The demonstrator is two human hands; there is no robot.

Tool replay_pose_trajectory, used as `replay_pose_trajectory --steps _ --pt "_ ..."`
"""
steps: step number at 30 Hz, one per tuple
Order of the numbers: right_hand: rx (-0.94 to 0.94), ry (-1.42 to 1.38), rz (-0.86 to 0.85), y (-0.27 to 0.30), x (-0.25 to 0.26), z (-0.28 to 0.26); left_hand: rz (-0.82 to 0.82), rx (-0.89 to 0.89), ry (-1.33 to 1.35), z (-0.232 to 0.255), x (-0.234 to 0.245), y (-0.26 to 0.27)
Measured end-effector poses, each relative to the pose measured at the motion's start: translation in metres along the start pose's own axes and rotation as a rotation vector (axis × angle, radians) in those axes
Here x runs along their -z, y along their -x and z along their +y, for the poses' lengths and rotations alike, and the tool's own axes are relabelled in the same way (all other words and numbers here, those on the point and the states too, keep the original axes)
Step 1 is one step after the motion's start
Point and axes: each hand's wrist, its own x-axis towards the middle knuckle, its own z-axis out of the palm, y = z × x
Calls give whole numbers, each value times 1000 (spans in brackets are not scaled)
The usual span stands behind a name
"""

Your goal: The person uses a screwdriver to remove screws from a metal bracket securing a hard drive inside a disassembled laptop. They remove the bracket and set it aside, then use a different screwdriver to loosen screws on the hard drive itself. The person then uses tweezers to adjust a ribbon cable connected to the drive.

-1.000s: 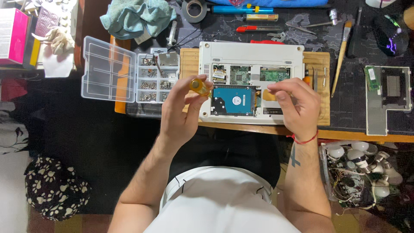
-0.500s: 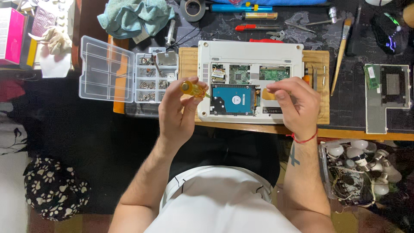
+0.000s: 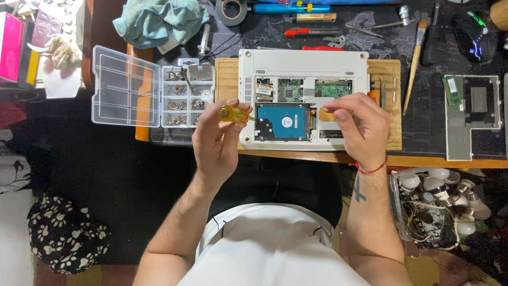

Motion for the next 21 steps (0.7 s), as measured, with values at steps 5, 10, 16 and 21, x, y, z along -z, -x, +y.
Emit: replay_pose_trajectory --steps 5,10,16,21 --pt "-1 -2 -3 0 0 1 14 -7 -4 -1 -3 2" --pt "1 -2 -15 -2 1 -1 18 -20 -28 0 -4 1" --pt "-23 -4 -12 -1 1 -3 16 -22 -31 -3 -4 1" --pt "-5 -1 -22 -1 1 -1 26 -15 2 -1 -4 0"
